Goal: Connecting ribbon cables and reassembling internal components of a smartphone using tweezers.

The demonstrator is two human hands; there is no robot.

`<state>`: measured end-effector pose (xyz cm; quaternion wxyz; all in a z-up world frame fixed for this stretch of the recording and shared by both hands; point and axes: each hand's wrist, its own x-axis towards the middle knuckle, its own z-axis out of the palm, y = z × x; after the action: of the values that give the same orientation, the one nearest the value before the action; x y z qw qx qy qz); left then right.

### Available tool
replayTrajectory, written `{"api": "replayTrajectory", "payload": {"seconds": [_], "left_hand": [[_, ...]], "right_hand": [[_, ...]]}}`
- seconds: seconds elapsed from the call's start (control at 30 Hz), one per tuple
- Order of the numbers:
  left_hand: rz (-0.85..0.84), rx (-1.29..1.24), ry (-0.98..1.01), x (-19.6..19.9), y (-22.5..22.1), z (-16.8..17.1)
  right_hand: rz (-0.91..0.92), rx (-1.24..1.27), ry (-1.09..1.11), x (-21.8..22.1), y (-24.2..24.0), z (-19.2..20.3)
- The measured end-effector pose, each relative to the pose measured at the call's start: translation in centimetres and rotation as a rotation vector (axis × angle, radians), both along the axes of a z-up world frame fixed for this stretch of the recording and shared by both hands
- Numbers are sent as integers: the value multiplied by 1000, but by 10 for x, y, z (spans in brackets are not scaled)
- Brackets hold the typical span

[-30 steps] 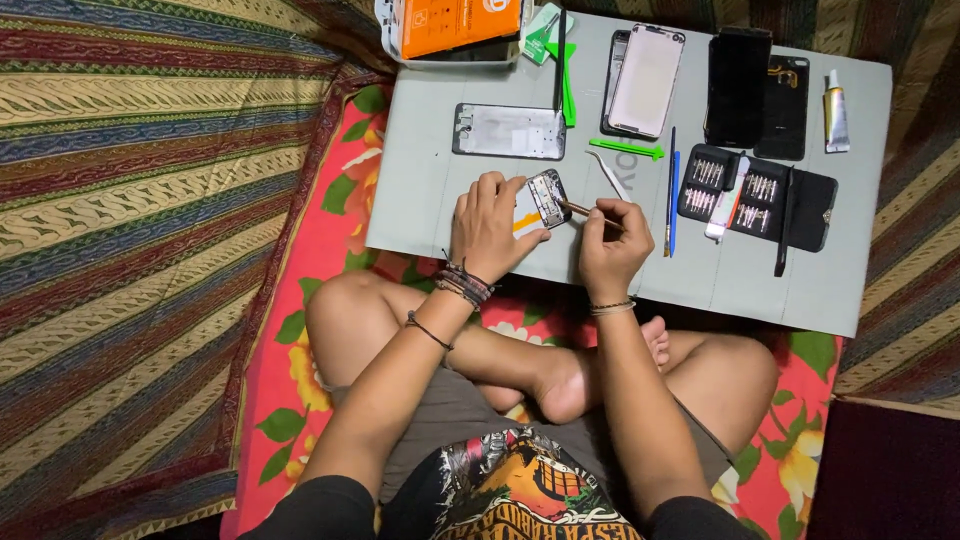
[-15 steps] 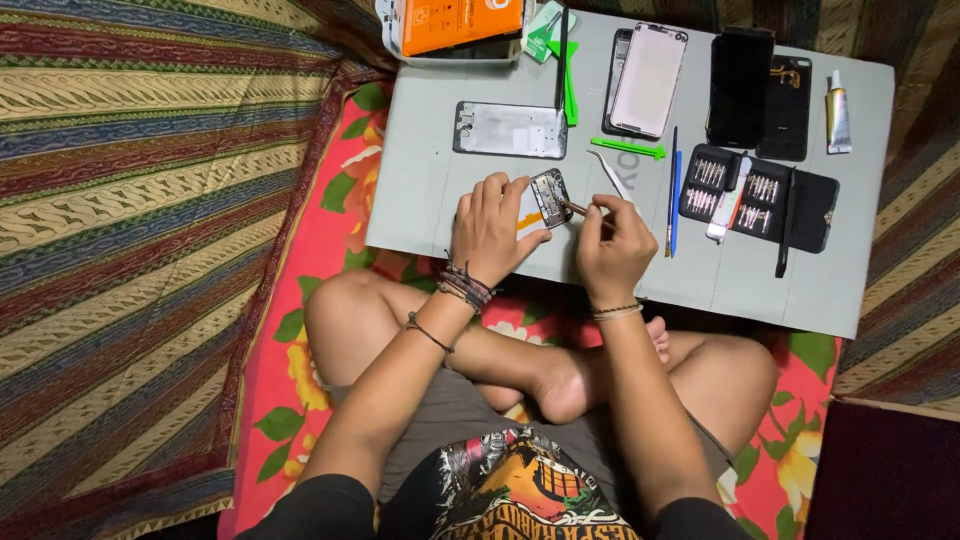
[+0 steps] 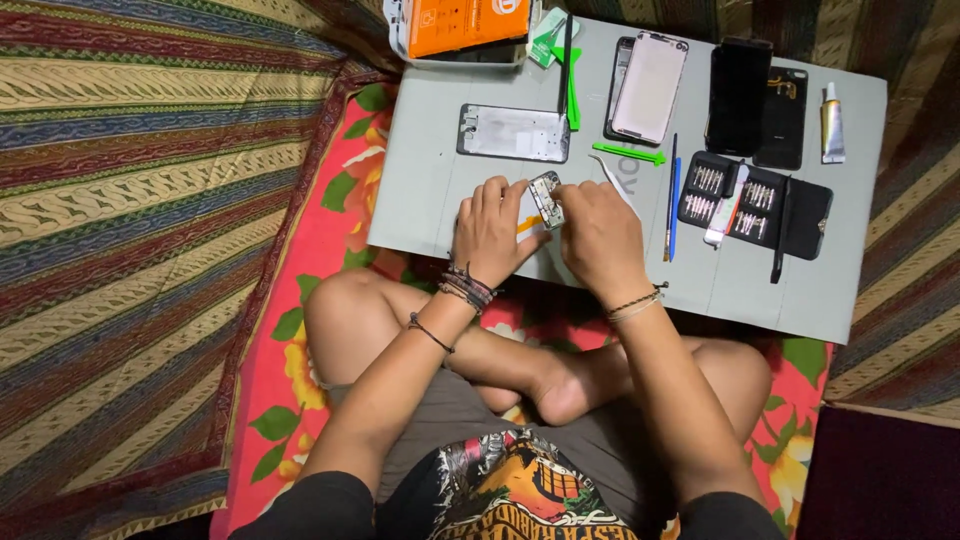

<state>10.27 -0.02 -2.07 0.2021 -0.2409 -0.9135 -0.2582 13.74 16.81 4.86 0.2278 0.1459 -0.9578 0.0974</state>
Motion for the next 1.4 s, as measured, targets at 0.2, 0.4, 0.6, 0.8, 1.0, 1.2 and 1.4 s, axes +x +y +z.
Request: {"api": "replayTrajectory", "payload": {"seconds": [0.2, 0.4, 0.6, 0.8, 1.0, 1.2, 1.4], "left_hand": [[-7, 5, -29, -2, 0, 0], [-13, 10, -74, -5, -1, -1], [-34, 2, -108, -5, -2, 0], [-29, -2, -122, -8, -2, -3], [-31, -2, -150, -7, -2, 0], [-33, -7, -157, -6, -2, 2], [-39, -13, -139, -7, -3, 4]], "right_hand": [[-14, 50, -27, -8, 11, -9], [-6, 184, -25, -19, 13, -2], [27, 201, -137, -20, 6, 22], [10, 185, -285, -31, 13, 23], [43, 115, -363, -28, 17, 21], [29, 192, -300, -24, 17, 21], [24, 91, -333, -25, 24, 13]]}}
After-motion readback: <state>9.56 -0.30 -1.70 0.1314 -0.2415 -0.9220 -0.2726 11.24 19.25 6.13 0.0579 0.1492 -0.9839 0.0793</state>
